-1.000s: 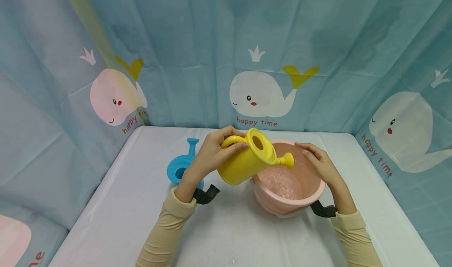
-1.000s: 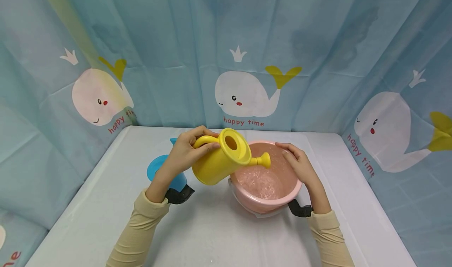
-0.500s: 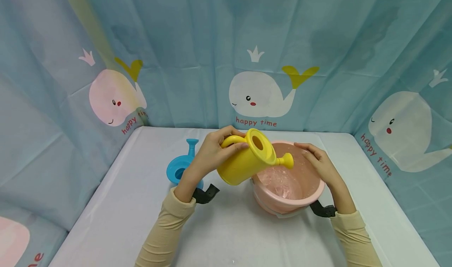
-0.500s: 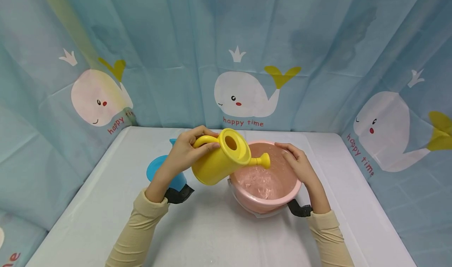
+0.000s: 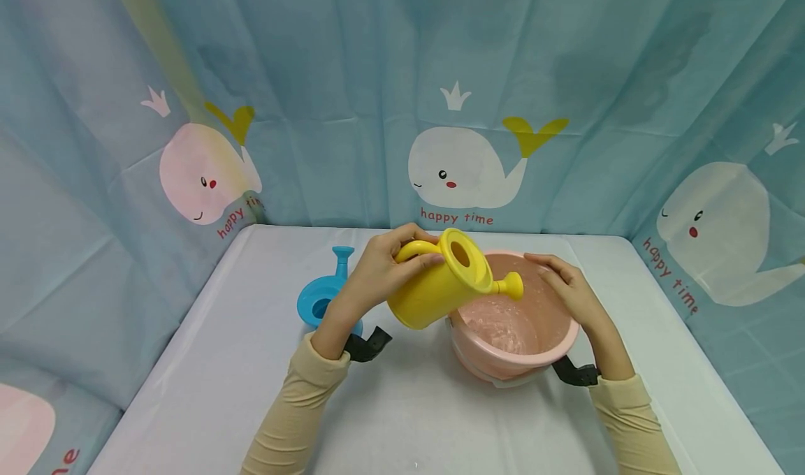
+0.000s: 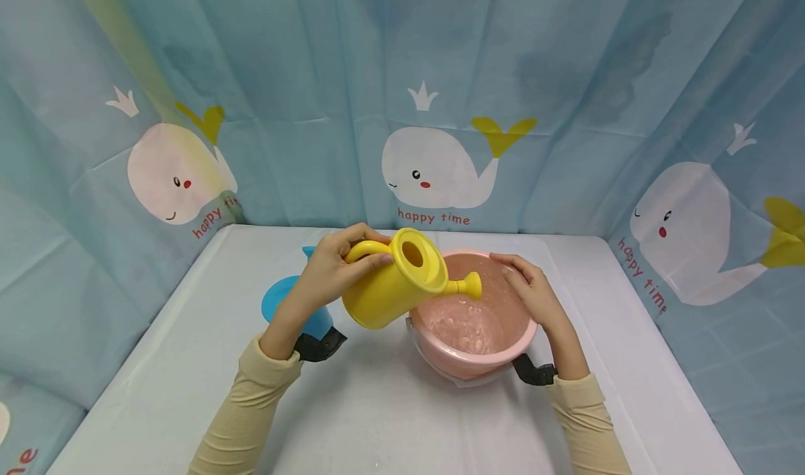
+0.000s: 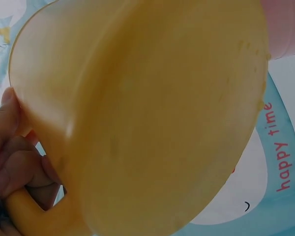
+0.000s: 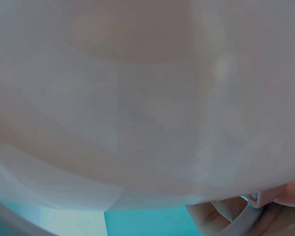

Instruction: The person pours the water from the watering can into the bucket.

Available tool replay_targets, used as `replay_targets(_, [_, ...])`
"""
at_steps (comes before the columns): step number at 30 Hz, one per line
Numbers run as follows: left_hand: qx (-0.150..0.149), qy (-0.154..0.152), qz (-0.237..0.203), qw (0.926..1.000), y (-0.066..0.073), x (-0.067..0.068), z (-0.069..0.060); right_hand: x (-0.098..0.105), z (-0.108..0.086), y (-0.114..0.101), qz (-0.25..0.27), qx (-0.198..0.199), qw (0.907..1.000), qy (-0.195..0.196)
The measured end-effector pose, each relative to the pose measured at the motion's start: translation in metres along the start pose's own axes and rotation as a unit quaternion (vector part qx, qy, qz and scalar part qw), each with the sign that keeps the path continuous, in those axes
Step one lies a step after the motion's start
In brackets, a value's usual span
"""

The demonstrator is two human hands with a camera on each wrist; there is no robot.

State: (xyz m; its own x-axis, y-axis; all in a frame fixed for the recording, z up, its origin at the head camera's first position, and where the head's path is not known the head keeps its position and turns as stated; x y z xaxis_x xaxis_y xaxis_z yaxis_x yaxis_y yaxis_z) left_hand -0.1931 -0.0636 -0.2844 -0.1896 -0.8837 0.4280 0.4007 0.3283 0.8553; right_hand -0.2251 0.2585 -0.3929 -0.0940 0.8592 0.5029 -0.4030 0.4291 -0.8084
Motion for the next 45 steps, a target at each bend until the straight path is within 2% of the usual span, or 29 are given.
replay_targets(6, [-0.022,0.001,-0.002,0.9997,-0.016,-0.003,0.006,0.001,0.000,0.000,0.008,-0.005,0.9999,-0.002])
replay_targets(12, [-0.031,-0.004,0.007,0.9995,-0.011,-0.002,0.005,0.001,0.001,0.000,0.005,-0.008,1.0000,-0.002])
replay_targets(14, [-0.032,-0.005,0.007,0.9994,-0.015,-0.002,0.007,0.001,0.001,0.000,0.004,-0.008,1.0000,-0.002])
replay_targets(19, [-0.029,-0.005,0.005,0.9996,-0.014,-0.003,0.007,0.001,0.001,0.000,0.006,-0.005,1.0000,-0.002])
replay_targets(29, [-0.042,-0.003,0.011,0.9990,-0.015,-0.002,0.007,0.001,0.001,0.001,0.017,0.003,0.9999,-0.003])
replay_targets(35, [-0.041,-0.009,0.013,0.9990,-0.013,-0.003,0.007,0.001,0.001,0.002,0.030,0.005,0.9995,-0.003])
replay_targets(45, [-0.037,-0.009,0.014,0.9992,-0.014,-0.003,0.006,0.000,0.000,0.002,0.025,0.004,0.9997,-0.004])
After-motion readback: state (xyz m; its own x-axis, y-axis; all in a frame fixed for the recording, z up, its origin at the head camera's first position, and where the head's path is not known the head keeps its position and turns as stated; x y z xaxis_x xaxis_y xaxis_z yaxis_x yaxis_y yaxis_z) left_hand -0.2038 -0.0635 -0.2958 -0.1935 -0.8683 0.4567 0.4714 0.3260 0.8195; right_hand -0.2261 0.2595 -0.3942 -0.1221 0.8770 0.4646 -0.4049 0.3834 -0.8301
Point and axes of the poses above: each hand's wrist, its own z-axis towards the middle knuckle, its own x-axis out of the back of the hand, y = z × x, the point moved 2 cm from there along z, towards the middle knuckle, and after that the axes turned 6 degrees about x, right-handed, at the moved point
